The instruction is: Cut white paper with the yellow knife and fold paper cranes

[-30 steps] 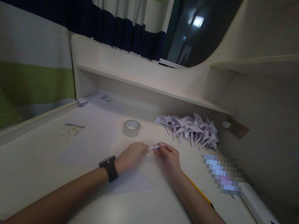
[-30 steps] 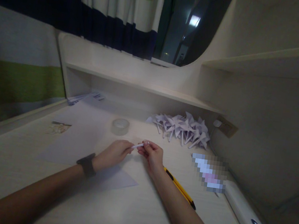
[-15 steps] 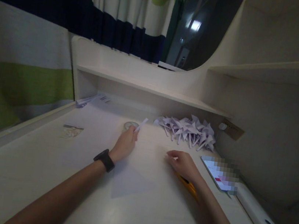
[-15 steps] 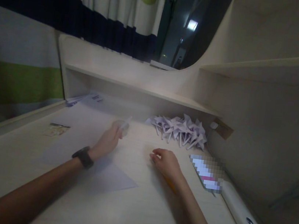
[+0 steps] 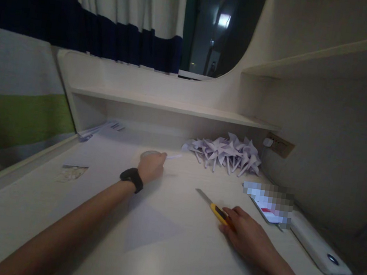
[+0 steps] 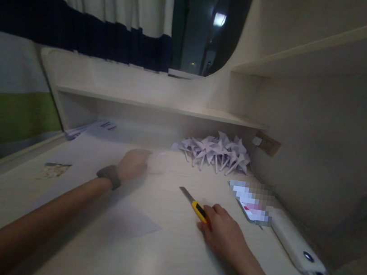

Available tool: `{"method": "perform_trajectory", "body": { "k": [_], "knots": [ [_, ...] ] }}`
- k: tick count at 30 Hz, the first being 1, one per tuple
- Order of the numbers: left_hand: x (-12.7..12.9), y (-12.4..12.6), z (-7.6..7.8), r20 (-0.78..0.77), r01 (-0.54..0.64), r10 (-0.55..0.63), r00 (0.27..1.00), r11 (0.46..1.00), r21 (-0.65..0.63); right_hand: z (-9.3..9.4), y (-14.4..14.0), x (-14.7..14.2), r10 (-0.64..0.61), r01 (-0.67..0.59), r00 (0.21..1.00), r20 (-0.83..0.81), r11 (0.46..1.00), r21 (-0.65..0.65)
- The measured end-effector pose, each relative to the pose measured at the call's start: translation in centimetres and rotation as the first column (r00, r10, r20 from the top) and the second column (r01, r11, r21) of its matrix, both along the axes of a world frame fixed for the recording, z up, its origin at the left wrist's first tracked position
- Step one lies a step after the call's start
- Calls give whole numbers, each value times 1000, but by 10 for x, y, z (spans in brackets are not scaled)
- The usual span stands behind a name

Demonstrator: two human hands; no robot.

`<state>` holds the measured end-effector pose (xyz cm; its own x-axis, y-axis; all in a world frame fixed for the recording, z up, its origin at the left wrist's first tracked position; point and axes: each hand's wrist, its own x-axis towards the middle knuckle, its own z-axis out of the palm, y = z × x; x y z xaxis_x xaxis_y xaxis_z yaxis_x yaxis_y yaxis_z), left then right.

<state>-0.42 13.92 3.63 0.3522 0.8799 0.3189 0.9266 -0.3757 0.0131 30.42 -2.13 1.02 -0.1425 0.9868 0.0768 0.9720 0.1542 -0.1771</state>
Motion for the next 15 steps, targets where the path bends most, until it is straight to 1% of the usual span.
{"method": "perform_trajectory", "body": {
  "k": [4, 7, 11, 15],
  "knots": [
    [8, 16, -3, -74, -37, 36, 997, 999, -19, -4, 1, -8, 37, -36, 998, -56, 999, 24],
    [11, 24, -8, -100, -69, 67, 993, 997, -17, -9, 3, -10, 52, -49, 995, -84, 998, 41],
    [14, 29, -11, -96, -114, 114, 989, 993, 6, -13, 4, -10, 61, -56, 994, -90, 997, 52],
    [12, 30, -7, -63, -170, 173, 983, 984, 53, -15, 4, -11, 53, -47, 993, -109, 997, 55]
  ]
}}
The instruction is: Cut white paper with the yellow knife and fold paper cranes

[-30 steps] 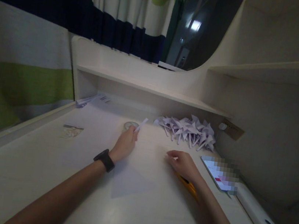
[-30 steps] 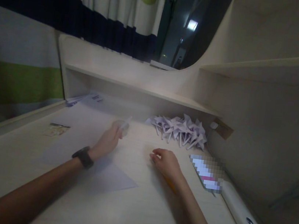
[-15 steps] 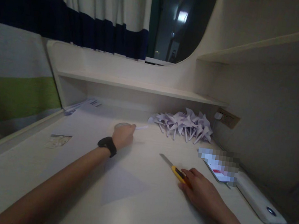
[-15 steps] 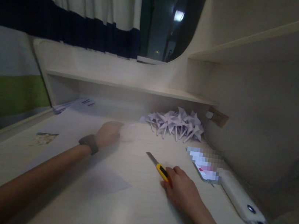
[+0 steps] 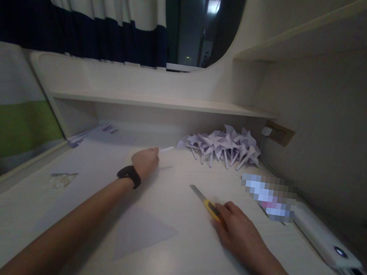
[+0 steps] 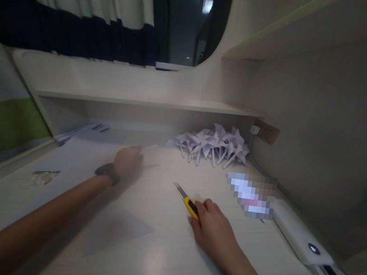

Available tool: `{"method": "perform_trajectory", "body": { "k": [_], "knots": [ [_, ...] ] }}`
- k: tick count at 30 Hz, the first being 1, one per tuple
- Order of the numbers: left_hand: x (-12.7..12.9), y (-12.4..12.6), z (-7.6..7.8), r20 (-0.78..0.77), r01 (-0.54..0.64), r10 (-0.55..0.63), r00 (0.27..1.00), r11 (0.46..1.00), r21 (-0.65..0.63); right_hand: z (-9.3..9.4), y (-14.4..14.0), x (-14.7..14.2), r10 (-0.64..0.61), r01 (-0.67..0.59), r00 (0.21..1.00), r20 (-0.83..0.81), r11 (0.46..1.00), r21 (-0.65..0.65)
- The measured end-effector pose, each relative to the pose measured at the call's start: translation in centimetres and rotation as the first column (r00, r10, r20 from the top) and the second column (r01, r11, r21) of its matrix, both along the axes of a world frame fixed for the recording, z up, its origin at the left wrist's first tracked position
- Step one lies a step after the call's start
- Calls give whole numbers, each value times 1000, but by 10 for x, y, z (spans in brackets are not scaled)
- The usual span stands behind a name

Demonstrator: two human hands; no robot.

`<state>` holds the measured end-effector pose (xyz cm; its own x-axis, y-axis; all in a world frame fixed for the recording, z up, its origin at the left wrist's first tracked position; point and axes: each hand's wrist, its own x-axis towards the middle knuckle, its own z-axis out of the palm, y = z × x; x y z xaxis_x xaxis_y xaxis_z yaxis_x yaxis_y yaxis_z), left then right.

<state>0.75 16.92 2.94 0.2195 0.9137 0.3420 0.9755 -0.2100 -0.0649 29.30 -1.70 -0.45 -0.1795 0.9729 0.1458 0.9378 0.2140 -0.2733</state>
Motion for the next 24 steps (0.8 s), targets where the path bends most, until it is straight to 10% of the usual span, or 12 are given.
{"method": "perform_trajectory", "body": {
  "k": [24],
  "knots": [
    [-49, 36, 8, 521, 12, 111, 847, 974, -227, 32, 110, -107, 21, -21, 965, -261, 1000, 6]
  ]
}}
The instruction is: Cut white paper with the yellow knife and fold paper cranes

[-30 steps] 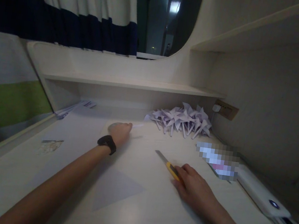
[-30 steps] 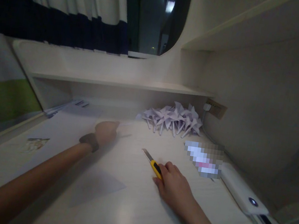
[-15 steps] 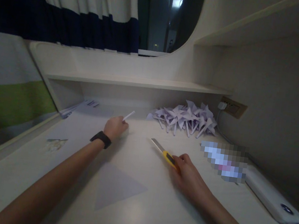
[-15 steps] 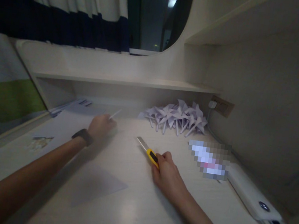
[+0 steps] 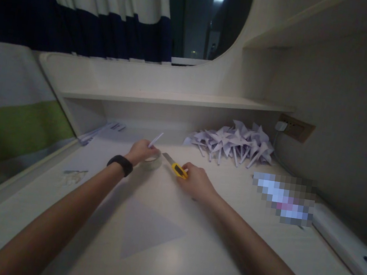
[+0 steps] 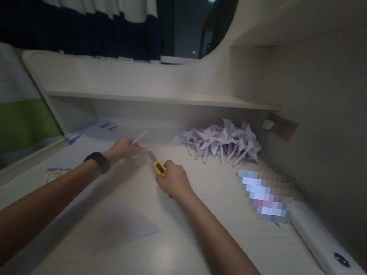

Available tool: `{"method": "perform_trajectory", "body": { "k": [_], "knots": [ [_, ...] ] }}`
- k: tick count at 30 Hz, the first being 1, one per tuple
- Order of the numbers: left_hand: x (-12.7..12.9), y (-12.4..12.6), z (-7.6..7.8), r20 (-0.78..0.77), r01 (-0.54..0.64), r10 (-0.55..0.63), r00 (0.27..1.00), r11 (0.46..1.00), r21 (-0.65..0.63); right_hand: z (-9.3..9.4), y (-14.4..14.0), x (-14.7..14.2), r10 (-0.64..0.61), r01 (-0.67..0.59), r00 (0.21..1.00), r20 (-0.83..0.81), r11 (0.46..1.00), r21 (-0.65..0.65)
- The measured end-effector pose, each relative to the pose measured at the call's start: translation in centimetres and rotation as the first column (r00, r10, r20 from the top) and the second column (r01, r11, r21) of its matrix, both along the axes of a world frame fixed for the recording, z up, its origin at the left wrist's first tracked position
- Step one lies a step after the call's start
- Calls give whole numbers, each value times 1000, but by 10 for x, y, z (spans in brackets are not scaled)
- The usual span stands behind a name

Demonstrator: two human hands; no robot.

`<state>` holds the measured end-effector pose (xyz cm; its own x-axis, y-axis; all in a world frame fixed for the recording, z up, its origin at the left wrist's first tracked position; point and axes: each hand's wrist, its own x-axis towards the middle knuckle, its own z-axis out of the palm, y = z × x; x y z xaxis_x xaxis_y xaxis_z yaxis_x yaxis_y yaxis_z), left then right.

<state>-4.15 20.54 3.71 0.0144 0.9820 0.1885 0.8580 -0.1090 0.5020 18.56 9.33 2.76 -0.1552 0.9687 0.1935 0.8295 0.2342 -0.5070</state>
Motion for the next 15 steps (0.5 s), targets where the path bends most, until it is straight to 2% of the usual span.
{"method": "perform_trajectory", "body": {
  "k": [9, 15],
  "knots": [
    [-3, -3, 7, -159, 59, -65, 985, 997, -41, -8, 0, -6, 13, -16, 997, -81, 999, -32],
    [-3, -9, 16, -198, 127, -139, 970, 989, -72, -8, -3, -10, 32, -32, 999, -15, 999, 10]
  ]
}}
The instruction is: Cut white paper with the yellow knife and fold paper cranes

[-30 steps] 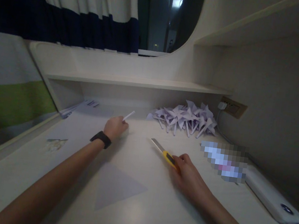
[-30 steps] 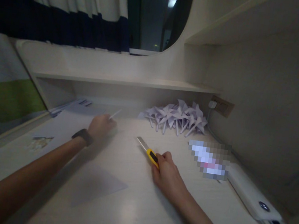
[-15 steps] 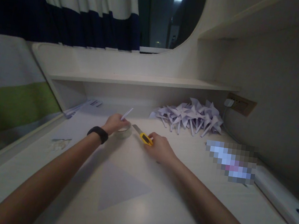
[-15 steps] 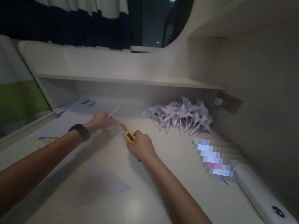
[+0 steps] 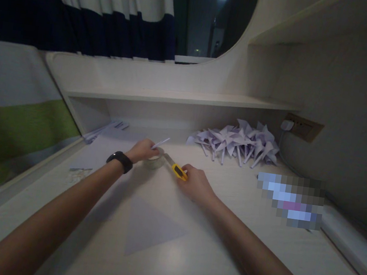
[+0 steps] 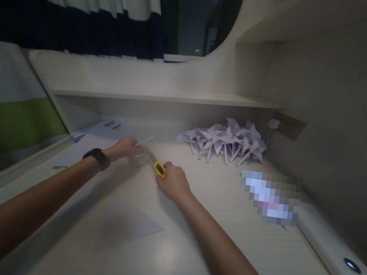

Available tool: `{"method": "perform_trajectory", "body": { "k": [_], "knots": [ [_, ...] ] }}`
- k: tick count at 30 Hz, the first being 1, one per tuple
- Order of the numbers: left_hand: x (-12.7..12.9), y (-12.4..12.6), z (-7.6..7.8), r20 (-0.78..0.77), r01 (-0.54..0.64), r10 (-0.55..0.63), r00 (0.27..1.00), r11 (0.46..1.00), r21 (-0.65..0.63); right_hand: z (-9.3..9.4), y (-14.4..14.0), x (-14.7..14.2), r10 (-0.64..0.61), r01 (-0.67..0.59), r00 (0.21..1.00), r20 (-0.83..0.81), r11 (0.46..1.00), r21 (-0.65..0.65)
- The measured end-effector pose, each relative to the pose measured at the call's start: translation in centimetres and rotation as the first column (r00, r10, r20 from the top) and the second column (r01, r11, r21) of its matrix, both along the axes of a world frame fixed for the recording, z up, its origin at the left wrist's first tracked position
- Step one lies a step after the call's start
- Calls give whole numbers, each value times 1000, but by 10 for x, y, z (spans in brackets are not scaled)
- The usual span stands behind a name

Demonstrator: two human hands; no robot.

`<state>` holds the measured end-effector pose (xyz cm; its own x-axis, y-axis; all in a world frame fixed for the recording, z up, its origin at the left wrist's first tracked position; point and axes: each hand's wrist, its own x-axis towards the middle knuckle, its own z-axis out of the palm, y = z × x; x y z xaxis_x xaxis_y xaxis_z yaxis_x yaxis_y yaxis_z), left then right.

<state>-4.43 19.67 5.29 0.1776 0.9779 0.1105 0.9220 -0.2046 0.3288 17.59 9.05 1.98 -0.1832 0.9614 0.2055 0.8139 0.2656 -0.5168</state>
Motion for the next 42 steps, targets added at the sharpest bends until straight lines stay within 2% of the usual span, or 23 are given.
{"method": "perform_trajectory", "body": {
  "k": [5, 16, 23, 31, 37, 42],
  "knots": [
    [0, -1, 6, -43, 38, -37, 998, 999, 16, 1, 0, -4, -11, 10, 998, 63, 1000, 9],
    [10, 1, 10, -191, 47, -32, 981, 996, 77, 7, -2, -4, -15, 11, 995, 103, 999, 38],
    [13, -2, 14, -298, 73, -47, 953, 994, 75, 9, -4, -9, 2, -8, 993, 120, 999, 49],
    [20, -14, 18, -424, 88, -22, 906, 987, 136, 18, -5, -16, 0, -7, 987, 163, 999, 44],
    [32, -26, 20, -480, 100, -7, 877, 981, 167, 27, -3, -28, 45, -47, 987, 157, 999, 13],
    [30, -23, 21, -489, 86, -1, 872, 985, 152, 26, -8, -32, 134, -136, 980, 144, 991, 2]
  ]
}}
